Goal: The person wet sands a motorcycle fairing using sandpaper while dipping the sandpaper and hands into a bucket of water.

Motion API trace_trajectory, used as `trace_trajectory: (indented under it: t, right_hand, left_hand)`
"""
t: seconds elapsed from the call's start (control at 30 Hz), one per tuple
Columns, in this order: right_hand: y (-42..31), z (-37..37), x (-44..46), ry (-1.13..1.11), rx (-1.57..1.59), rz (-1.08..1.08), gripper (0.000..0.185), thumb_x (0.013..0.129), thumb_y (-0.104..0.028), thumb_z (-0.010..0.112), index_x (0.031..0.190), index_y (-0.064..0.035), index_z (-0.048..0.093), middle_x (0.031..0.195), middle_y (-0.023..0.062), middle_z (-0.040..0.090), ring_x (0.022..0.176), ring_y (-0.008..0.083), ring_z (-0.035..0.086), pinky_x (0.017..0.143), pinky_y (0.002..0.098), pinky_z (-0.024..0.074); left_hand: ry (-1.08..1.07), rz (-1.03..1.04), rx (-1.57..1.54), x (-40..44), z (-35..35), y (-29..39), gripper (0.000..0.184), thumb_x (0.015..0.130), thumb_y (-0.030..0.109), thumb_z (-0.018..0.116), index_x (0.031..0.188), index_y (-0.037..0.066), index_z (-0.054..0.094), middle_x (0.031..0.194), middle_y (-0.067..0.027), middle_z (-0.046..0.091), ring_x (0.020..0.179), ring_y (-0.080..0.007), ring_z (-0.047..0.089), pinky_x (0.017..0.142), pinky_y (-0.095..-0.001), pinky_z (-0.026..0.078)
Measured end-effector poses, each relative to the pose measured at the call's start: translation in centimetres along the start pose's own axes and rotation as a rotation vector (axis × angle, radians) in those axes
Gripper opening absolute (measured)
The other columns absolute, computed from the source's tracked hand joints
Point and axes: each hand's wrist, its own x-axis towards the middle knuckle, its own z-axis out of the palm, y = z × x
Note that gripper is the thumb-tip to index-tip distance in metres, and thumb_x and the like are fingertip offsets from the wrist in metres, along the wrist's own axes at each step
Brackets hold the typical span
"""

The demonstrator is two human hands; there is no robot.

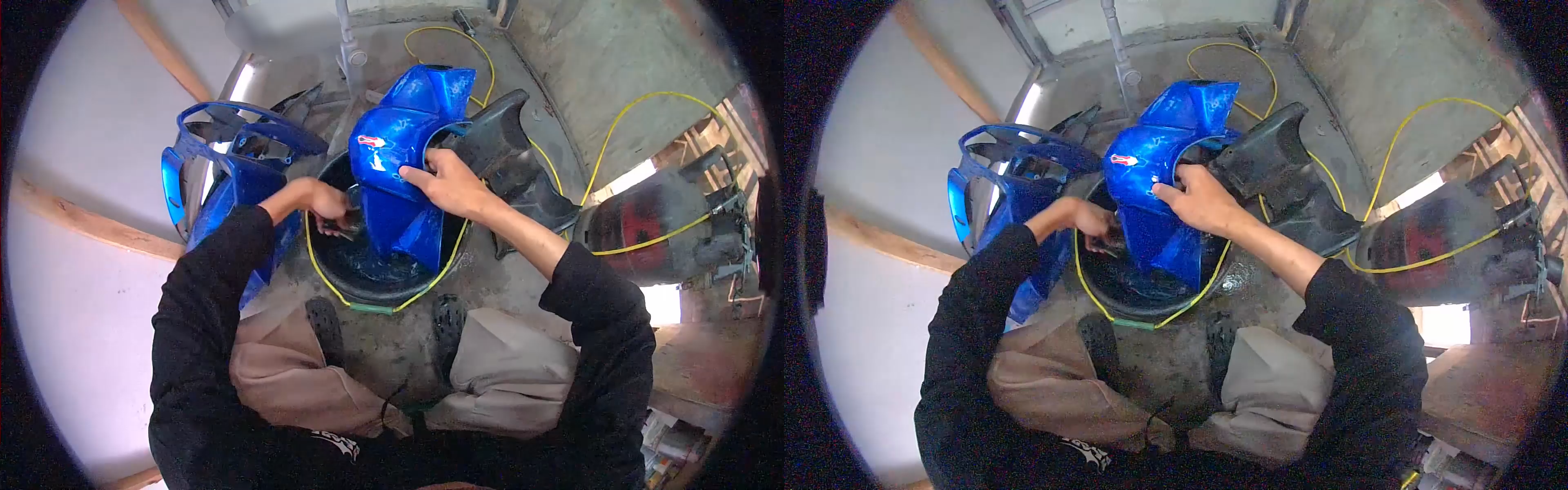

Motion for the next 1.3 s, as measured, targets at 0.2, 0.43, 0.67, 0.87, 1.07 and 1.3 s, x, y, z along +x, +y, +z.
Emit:
trace_trajectory:
  t: [0.2,0.43,0.67,0.87,1.07,1.3]
  right_hand:
    - [0.4,0.2,0.1,0.037,-0.01,-0.068,0.044,0.099,-0.037,0.075,0.096,0.0068,0.071,0.083,0.0099,0.069,0.08,0.0165,0.063,0.073,0.0383,0.0508]
    - [-0.4,0.2,0.2,0.008,-0.098,-0.014,0.044,0.098,-0.038,0.075,0.097,0.0053,0.071,0.081,0.0088,0.067,0.079,0.0182,0.061,0.074,0.0401,0.0497]
    - [2.3,1.3,1.6,-0.016,-0.001,-0.131,0.051,0.101,-0.018,0.072,0.144,0.0038,0.055,0.129,0.016,0.068,0.114,0.0218,0.063,0.102,0.042,0.0498]
    - [3.3,1.3,1.9,-0.038,0.09,-0.132,0.053,0.101,-0.016,0.073,0.145,0.0037,0.052,0.13,0.0153,0.068,0.116,0.0218,0.063,0.103,0.0409,0.0495]
    - [-0.6,0.2,0.2,0.045,-0.15,-0.006,0.037,0.096,-0.029,0.076,0.111,0.0056,0.073,0.093,0.0134,0.075,0.088,0.0204,0.067,0.082,0.0395,0.0536]
    - [-1.2,-0.8,0.9,0.02,-0.099,-0.06,0.037,0.093,-0.031,0.08,0.094,0.0055,0.077,0.08,0.0097,0.072,0.075,0.0142,0.063,0.071,0.0374,0.0513]
  left_hand:
    - [-0.002,0.075,0.278,-12.3,-1.7,9.0,0.031,0.103,0.025,0.061,0.078,0.007,0.065,0.072,0.0034,0.06,0.065,-0.0111,0.056,0.06,-0.0323,0.049]
    - [0.682,0.589,0.507,-14.5,-1.2,17.4,0.023,0.102,0.021,0.06,0.098,0.002,0.073,0.08,-0.0118,0.072,0.073,-0.0229,0.066,0.071,-0.0411,0.052]
    - [1.122,0.678,0.824,-11.8,0.9,20.8,0.028,0.088,0.007,0.066,0.113,0.003,0.079,0.102,-0.0218,0.077,0.097,-0.0444,0.073,0.09,-0.0531,0.058]
    - [1.143,0.62,0.869,-12.8,2.7,21.1,0.033,0.081,0.004,0.067,0.112,0.004,0.079,0.103,-0.0206,0.078,0.098,-0.043,0.074,0.09,-0.0523,0.059]
    - [1.294,0.851,0.774,-13.2,1.3,19.7,0.037,0.08,0.001,0.066,0.114,0.002,0.078,0.106,-0.022,0.078,0.099,-0.0425,0.074,0.091,-0.0499,0.06]
    - [1.428,0.792,0.585,-14.9,0.3,16.4,0.036,0.087,-0.002,0.066,0.121,0.003,0.078,0.113,-0.0218,0.079,0.106,-0.0375,0.077,0.094,-0.0424,0.061]
